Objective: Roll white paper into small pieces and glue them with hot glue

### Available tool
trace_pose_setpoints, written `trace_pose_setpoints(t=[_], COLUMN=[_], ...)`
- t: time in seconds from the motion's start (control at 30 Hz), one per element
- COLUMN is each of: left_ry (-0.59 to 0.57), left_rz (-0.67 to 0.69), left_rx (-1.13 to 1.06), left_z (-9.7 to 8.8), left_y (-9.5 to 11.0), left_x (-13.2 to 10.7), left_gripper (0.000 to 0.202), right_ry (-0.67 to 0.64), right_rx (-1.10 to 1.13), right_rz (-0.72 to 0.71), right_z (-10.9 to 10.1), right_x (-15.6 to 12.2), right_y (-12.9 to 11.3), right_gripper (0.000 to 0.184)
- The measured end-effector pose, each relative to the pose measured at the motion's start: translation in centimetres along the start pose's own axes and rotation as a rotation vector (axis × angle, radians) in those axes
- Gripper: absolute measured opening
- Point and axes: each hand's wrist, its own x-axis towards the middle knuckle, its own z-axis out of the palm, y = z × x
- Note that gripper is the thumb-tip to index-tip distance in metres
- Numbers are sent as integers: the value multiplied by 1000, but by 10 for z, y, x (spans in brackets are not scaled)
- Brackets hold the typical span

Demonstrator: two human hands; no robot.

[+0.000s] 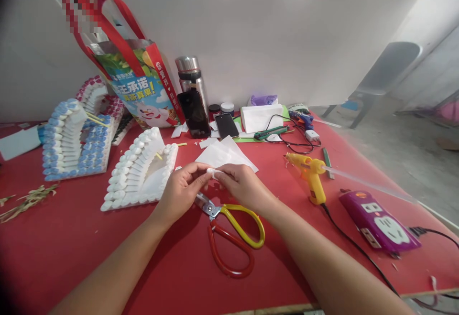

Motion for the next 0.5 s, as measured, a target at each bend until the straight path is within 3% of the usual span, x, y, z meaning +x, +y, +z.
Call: trace_pose_setpoints(t=[0.4, 0.5], left_ry=[-16, -28], left_rz=[-69, -70], left_rx=[-68, -49], left_z=[1, 1], left_y=[1, 2], left_x=[2, 2], left_gripper=[21, 22], right_ry=[153, 142], right_rx=[-147, -78], right_rz=[14, 50], right_z=[7, 6], right_x=[1, 1], right_y=[5, 4], right_gripper=[24, 21])
